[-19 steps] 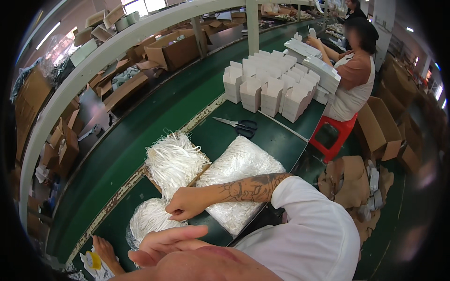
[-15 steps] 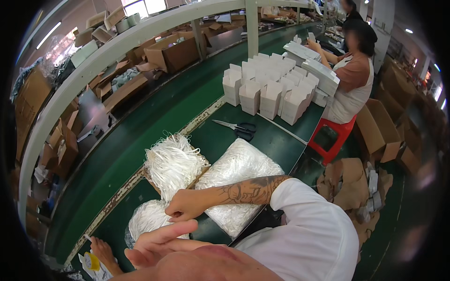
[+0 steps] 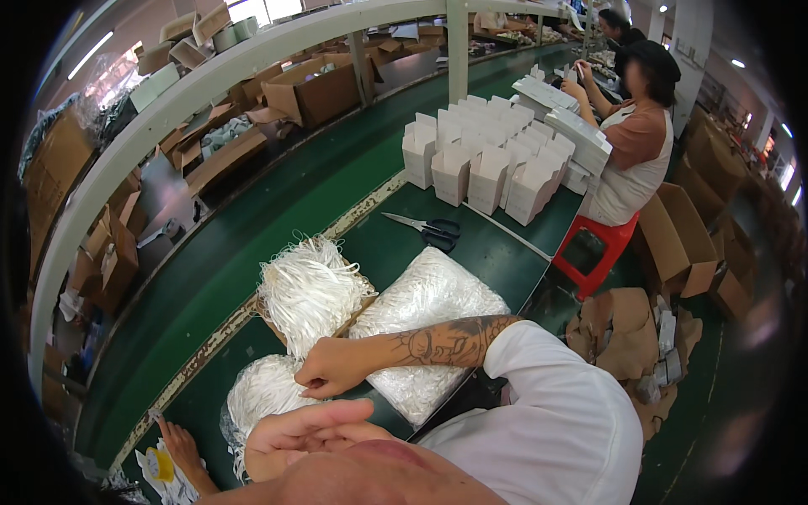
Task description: The person touches bundles of materials on an assembly line table, holds a stack of instruction leaflets, and inserts the leaflets into open cardboard boxes.
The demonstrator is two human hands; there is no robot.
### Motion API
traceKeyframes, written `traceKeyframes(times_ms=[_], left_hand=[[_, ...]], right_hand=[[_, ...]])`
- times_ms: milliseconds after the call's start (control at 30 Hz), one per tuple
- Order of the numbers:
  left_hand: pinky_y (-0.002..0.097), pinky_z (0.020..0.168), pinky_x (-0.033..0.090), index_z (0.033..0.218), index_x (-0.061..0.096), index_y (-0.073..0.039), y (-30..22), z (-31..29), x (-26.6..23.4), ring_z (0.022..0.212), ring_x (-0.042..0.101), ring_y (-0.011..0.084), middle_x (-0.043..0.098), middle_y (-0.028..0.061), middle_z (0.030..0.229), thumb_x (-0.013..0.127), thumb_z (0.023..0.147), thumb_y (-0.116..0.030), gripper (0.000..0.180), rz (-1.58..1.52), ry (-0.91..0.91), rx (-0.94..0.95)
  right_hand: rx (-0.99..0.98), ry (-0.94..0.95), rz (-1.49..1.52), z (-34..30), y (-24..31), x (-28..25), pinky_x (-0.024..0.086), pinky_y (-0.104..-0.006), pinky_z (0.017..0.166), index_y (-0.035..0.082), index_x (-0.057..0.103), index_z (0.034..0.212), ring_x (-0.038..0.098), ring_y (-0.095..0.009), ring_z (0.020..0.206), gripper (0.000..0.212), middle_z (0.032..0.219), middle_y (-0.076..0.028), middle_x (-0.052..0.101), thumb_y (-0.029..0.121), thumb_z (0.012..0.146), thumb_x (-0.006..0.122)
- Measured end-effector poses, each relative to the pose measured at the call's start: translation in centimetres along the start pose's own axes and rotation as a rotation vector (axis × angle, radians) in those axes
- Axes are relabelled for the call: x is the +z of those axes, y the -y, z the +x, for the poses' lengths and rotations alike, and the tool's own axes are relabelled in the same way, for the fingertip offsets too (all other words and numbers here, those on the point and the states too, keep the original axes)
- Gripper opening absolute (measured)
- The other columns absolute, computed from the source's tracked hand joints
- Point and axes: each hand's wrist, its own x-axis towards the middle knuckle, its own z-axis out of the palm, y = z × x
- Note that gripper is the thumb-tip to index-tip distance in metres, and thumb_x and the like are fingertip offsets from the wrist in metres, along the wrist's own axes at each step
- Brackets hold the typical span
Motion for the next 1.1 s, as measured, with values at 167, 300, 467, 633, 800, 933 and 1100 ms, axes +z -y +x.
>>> traceKeyframes(times_ms=[167, 300, 467, 633, 800, 933, 1100], left_hand=[[0.0513, 0.112, 0.034, 0.144, 0.023, 0.019, 0.9, -0.2, -1.3, 0.133, 0.045, 0.0445, 0.041, 0.0384, 0.14, 0.053, 0.097, -0.009, 0.063, -0.132, 0.112, 0.099], [0.0495, 0.11, 0.038, 0.143, 0.026, 0.018, 0.2, 1.0, -0.9, 0.129, 0.048, 0.0428, 0.044, 0.0382, 0.136, 0.056, 0.096, -0.007, 0.061, -0.075, 0.177, 0.097], [0.0422, 0.111, 0.035, 0.145, 0.027, 0.007, 1.6, 3.3, -2.2, 0.132, 0.045, 0.0275, 0.045, 0.022, 0.139, 0.046, 0.095, 0.011, 0.054, -0.136, 0.491, 0.257], [0.0379, 0.106, 0.038, 0.133, 0.038, 0.004, 1.8, 4.1, -2.2, 0.123, 0.049, 0.0228, 0.048, 0.0188, 0.129, 0.048, 0.092, 0.017, 0.044, -0.2, 0.523, 0.255], [0.036, 0.102, 0.039, 0.129, 0.04, 0.003, 2.2, 4.9, -1.9, 0.118, 0.051, 0.0213, 0.048, 0.018, 0.125, 0.05, 0.091, 0.016, 0.041, -0.201, 0.546, 0.28], [0.0341, 0.099, 0.041, 0.127, 0.041, 0.002, 2.8, 4.9, -2.0, 0.116, 0.051, 0.0201, 0.049, 0.0177, 0.124, 0.052, 0.091, 0.014, 0.039, -0.263, 0.546, 0.245], [0.0334, 0.098, 0.041, 0.127, 0.041, 0.002, 2.7, 5.1, -1.9, 0.114, 0.052, 0.0195, 0.05, 0.0177, 0.122, 0.053, 0.091, 0.014, 0.041, -0.268, 0.541, 0.233]], right_hand=[[-0.004, 0.016, 0.016, 0.2, 0.2, 0.1, 0.042, -0.0426, 0.05, 0.006, 0.052, 0.066, 0.057, -0.036, 0.055, 0.03, 0.058, -0.012, 0.056, 0.023, 0.086, 0.067], [0.019, 0.03, 0.01, 0.3, 0.3, 0.4, 0.043, -0.0424, 0.052, 0.005, 0.053, 0.067, 0.057, -0.036, 0.057, 0.03, 0.059, -0.013, 0.057, 0.024, 0.085, 0.067], [-0.035, -0.012, 0.026, 0.0, 0.0, 0.2, 0.04, -0.0419, 0.048, 0.006, 0.05, 0.064, 0.054, -0.034, 0.052, 0.033, 0.056, -0.01, 0.053, 0.021, 0.089, 0.067], [-0.015, 0.005, 0.042, 0.2, 0.1, -0.1, 0.041, -0.042, 0.048, 0.006, 0.05, 0.065, 0.055, -0.034, 0.053, 0.033, 0.057, -0.01, 0.054, 0.022, 0.088, 0.067], [-0.019, 0.019, 0.007, 0.1, -0.1, 0.1, 0.041, -0.042, 0.049, 0.006, 0.05, 0.065, 0.055, -0.034, 0.053, 0.033, 0.058, -0.01, 0.054, 0.022, 0.088, 0.067], [-0.019, 0.021, -0.011, 0.0, -0.2, 0.1, 0.041, -0.0419, 0.049, 0.006, 0.05, 0.065, 0.055, -0.034, 0.053, 0.033, 0.057, -0.01, 0.054, 0.022, 0.088, 0.067], [-0.023, 0.018, 0.013, 0.1, 0.0, 0.0, 0.041, -0.0417, 0.049, 0.006, 0.05, 0.065, 0.055, -0.034, 0.053, 0.033, 0.057, -0.01, 0.054, 0.022, 0.089, 0.066]])
